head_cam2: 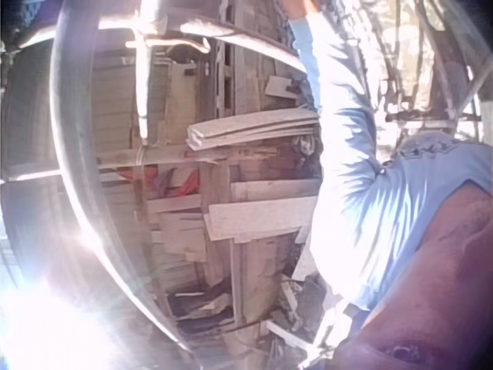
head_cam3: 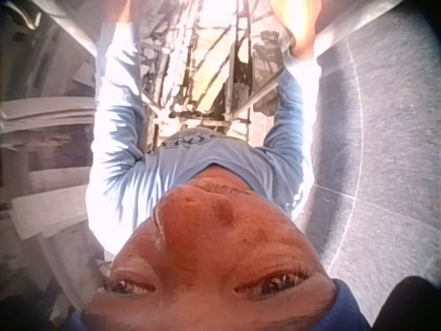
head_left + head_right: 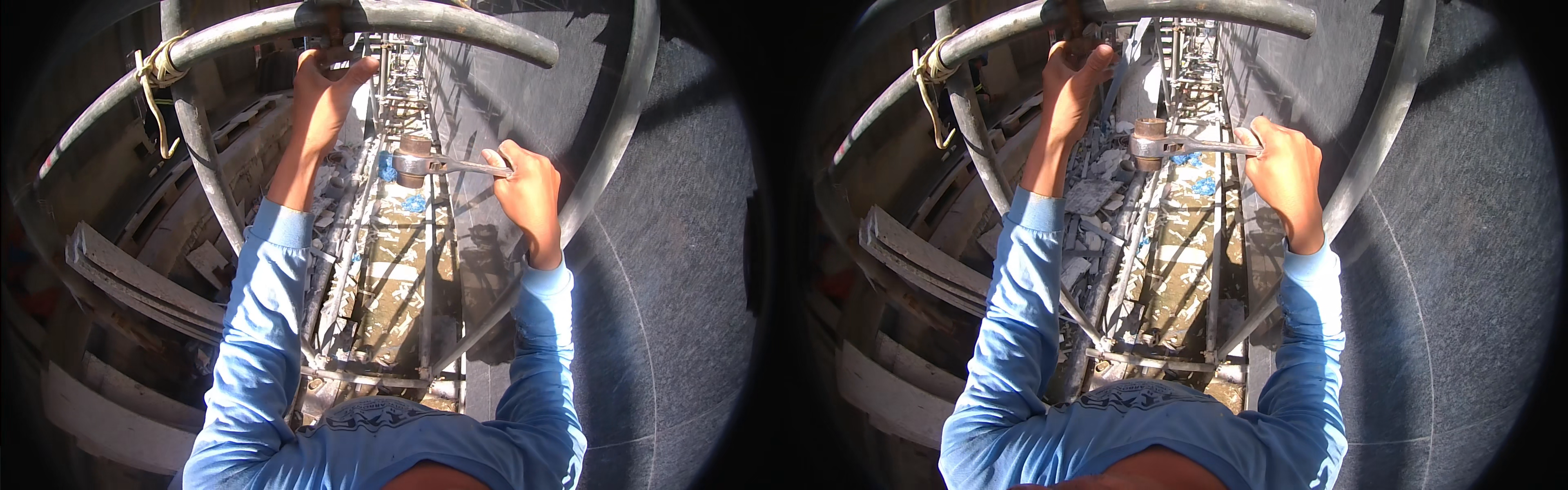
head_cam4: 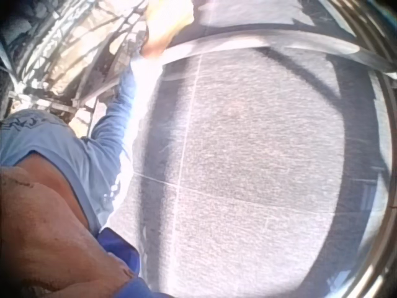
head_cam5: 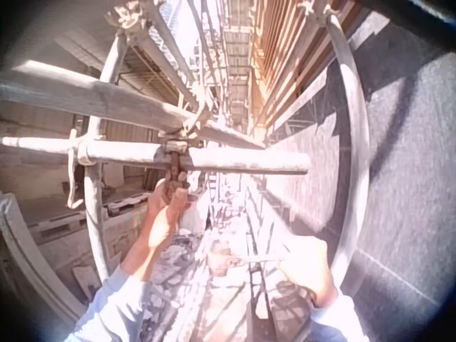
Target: The person uses a wrench to tighten nuts on metal scaffolding poles. They repeatedly position the wrench, turn the nuts, and reposition the tool to secure the joints.
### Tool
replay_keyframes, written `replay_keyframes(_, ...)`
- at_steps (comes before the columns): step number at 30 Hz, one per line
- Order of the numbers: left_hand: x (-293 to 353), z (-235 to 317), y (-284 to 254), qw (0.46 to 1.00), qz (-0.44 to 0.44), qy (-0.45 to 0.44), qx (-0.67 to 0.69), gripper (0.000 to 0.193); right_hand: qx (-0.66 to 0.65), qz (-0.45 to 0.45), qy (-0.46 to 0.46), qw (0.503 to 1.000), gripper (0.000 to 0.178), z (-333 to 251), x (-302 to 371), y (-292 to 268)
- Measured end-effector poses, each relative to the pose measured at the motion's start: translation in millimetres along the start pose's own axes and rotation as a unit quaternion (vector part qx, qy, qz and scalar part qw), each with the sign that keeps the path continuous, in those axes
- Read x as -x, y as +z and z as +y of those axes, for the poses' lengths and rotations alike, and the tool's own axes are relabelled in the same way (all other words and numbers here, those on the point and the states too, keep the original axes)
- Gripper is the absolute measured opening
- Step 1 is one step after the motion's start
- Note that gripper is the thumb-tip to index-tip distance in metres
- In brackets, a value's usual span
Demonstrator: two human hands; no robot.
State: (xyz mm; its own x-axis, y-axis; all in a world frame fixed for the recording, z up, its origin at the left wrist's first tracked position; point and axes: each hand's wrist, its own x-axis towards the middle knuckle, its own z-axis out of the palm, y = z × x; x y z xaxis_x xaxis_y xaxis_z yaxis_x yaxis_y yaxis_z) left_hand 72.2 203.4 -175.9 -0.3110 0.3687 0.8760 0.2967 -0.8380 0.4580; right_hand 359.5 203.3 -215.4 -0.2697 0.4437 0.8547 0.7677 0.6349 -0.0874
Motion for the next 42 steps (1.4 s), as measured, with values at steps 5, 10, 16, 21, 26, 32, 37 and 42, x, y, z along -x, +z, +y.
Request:
replay_keyframes(5,-3,-6,-26,0.963,-0.090,-0.050,0.249,0.040,0.030,-0.008,-0.005,0.999,0.028,2,-2,0)
replay_keyframes(10,1,-6,-9,0.987,-0.050,-0.026,0.153,0.044,0.043,0.003,-0.019,0.999,0.026,-1,-12,4)
replay_keyframes(16,-3,2,-16,0.964,-0.166,-0.077,0.194,0.049,0.051,0.015,-0.051,0.997,0.026,-21,-28,7)
replay_keyframes(21,-1,-1,-5,0.999,0.015,-0.010,-0.051,0.035,0.051,0.003,-0.052,0.997,0.027,-28,-29,10)
replay_keyframes(26,11,17,10,0.970,0.109,0.051,-0.209,0.040,0.065,0.003,-0.040,0.997,0.030,-17,-16,10)
replay_keyframes(32,-15,-10,-36,0.961,-0.140,-0.042,0.235,0.036,0.095,-0.014,-0.009,0.995,0.032,-10,-17,3)
replay_keyframes(37,-15,-13,-32,0.947,-0.195,-0.037,0.254,0.041,0.088,-0.006,-0.024,0.996,0.033,-13,-20,5)
replay_keyframes(42,-4,-1,-19,0.999,-0.039,-0.008,0.030,0.047,0.060,-0.006,-0.051,0.997,0.032,-28,-23,19)
